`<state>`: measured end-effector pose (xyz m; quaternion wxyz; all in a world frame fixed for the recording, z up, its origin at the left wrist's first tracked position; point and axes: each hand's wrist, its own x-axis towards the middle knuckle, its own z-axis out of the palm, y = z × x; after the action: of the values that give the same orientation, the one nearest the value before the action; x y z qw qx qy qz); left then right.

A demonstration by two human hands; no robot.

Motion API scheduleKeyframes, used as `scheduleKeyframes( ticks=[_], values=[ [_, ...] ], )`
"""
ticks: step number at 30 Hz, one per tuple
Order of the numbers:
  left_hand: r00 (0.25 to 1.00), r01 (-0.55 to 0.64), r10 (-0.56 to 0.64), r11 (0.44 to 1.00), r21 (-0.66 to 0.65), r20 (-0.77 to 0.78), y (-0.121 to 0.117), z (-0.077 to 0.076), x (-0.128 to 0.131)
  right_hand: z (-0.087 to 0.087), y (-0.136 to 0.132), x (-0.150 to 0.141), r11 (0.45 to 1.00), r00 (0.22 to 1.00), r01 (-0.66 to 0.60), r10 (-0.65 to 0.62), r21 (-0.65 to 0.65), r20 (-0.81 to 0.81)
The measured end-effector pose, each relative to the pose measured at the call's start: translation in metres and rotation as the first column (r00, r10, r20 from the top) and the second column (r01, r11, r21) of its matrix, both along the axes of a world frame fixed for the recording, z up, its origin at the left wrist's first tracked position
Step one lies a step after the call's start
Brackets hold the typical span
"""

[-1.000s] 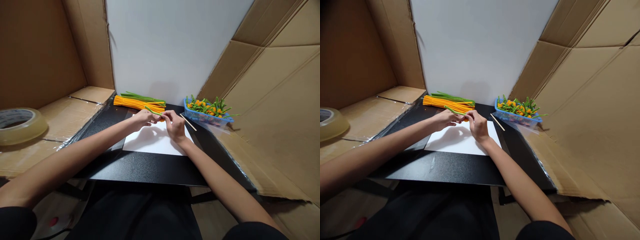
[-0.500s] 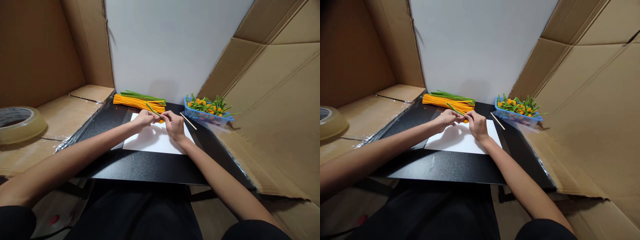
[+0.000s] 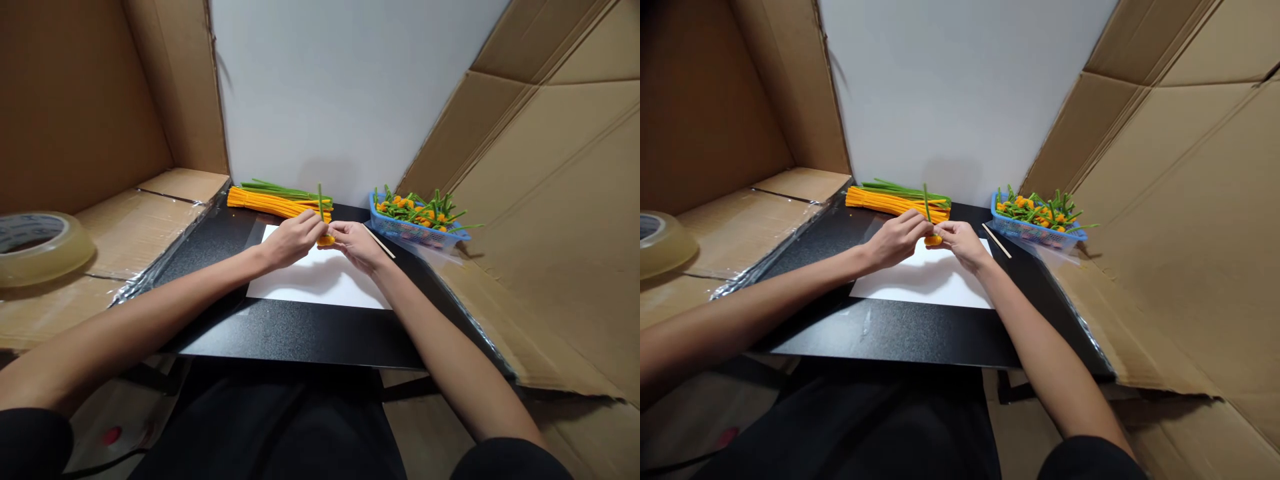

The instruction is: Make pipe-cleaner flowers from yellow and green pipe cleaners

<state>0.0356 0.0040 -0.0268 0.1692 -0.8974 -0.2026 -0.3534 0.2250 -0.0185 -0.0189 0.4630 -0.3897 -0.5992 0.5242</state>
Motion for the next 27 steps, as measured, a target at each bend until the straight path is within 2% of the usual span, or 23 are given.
scheduleKeyframes(
  ticks=[2, 4, 7, 10, 12, 14, 17, 19, 22, 24, 25, 27],
  values=[
    [0.995, 0.059, -0.054, 0.997, 0.059, -0.08, 0.003, 0.004, -0.004, 0.002, -0.002, 0.001, 0.996, 0.998, -0.057, 0.057, -0.065, -0.002],
    [0.994, 0.083, -0.078, 0.995, 0.055, -0.08, 0.005, 0.004, -0.007, 0.002, -0.002, 0.001, 0.998, 0.999, -0.039, 0.04, -0.052, 0.006],
    [0.996, 0.074, -0.073, 0.997, -0.016, 0.058, 0.007, -0.001, -0.008, -0.001, 0.001, 0.001, 0.984, 0.993, 0.098, -0.106, 0.149, 0.045],
    [0.981, 0.058, -0.049, 0.997, -0.042, 0.19, 0.008, -0.006, -0.006, -0.002, 0.003, 0.001, 0.913, 0.964, 0.185, -0.24, 0.364, 0.112],
    [0.979, 0.047, -0.048, 0.999, 0.01, 0.199, 0.008, -0.005, -0.005, -0.003, 0.002, -0.001, 0.878, 0.955, 0.198, -0.273, 0.436, 0.117],
    [0.988, 0.051, -0.065, 0.994, 0.101, 0.142, 0.008, -0.003, -0.006, -0.004, 0.001, -0.003, 0.873, 0.961, 0.201, -0.263, 0.444, 0.082],
    [0.993, 0.112, -0.114, 0.972, 0.206, -0.003, 0.008, 0.002, -0.009, -0.009, 0.002, -0.008, 0.909, 0.978, 0.188, -0.207, 0.371, 0.01],
    [0.99, 0.142, -0.133, 0.966, 0.218, -0.053, 0.009, 0.004, -0.011, -0.012, 0.003, -0.011, 0.937, 0.984, 0.176, -0.172, 0.303, -0.041],
    [0.99, 0.14, -0.141, 0.972, 0.188, -0.011, 0.011, 0.003, -0.012, -0.013, 0.004, -0.013, 0.95, 0.983, 0.18, -0.164, 0.255, -0.085],
    [0.985, 0.152, -0.161, 0.981, 0.12, 0.068, 0.011, 0.003, -0.01, -0.012, 0.002, -0.012, 0.919, 0.975, 0.224, -0.215, 0.325, -0.061],
    [0.976, 0.168, -0.175, 0.984, 0.065, 0.128, 0.011, 0.002, -0.009, -0.01, 0.001, -0.011, 0.885, 0.964, 0.256, -0.261, 0.39, -0.039],
    [0.939, 0.225, -0.188, 0.969, -0.101, 0.287, 0.007, 0.003, -0.004, -0.008, -0.002, -0.009, 0.782, 0.927, 0.315, -0.374, 0.539, 0.001]
  ],
)
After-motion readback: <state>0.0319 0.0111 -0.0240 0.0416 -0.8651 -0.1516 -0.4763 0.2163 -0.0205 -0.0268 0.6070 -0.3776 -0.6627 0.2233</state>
